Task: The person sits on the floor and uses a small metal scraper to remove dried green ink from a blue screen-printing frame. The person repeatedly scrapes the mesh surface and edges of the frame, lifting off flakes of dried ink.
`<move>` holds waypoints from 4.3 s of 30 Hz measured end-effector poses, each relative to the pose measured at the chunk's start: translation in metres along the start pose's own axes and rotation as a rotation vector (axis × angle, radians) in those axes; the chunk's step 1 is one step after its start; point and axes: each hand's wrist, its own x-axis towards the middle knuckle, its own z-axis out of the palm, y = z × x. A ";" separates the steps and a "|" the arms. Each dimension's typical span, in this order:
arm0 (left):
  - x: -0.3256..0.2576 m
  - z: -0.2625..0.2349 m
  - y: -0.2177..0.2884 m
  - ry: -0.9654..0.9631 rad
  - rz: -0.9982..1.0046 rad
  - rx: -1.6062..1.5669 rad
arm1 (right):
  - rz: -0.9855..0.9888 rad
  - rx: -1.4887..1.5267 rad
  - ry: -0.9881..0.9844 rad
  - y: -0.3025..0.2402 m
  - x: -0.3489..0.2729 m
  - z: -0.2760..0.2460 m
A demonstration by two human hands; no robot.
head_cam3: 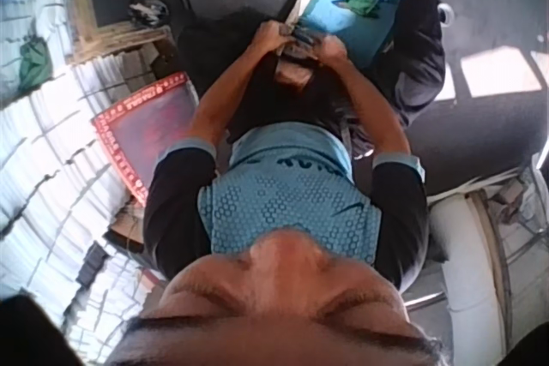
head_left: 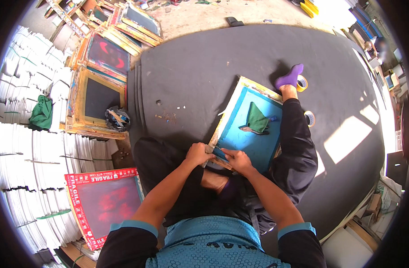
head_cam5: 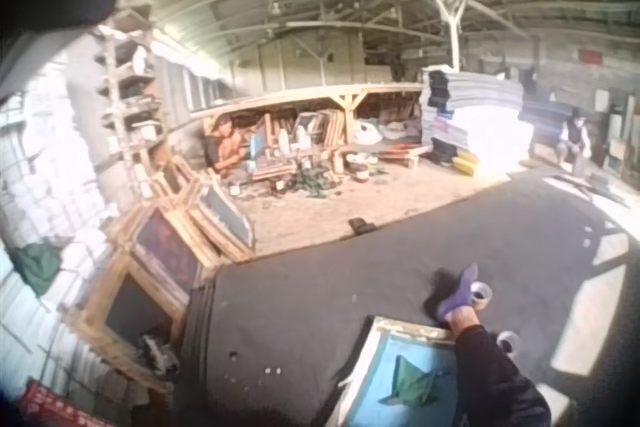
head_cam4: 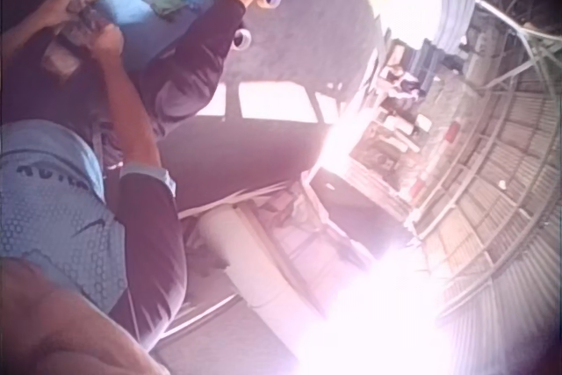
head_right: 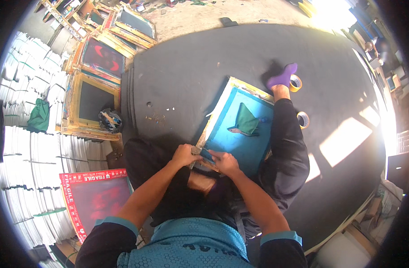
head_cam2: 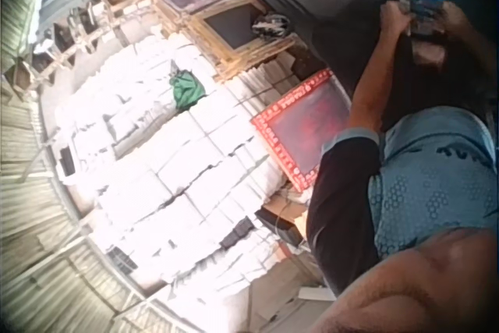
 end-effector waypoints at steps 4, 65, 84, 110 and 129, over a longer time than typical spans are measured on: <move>-0.004 -0.007 0.007 -0.010 -0.022 0.027 | -0.031 -0.084 -0.036 -0.006 0.000 -0.010; 0.004 -0.017 0.010 -0.025 -0.033 -0.024 | -0.342 -0.558 0.163 -0.023 -0.003 -0.018; 0.001 -0.018 0.011 -0.021 -0.011 -0.085 | 0.091 -0.139 -0.109 -0.041 0.023 -0.038; 0.000 -0.019 0.015 -0.027 -0.036 -0.060 | -0.059 -0.152 -0.078 -0.022 0.037 -0.034; 0.005 -0.016 0.008 -0.002 -0.068 0.011 | 0.239 -0.368 -0.373 -0.103 0.068 -0.053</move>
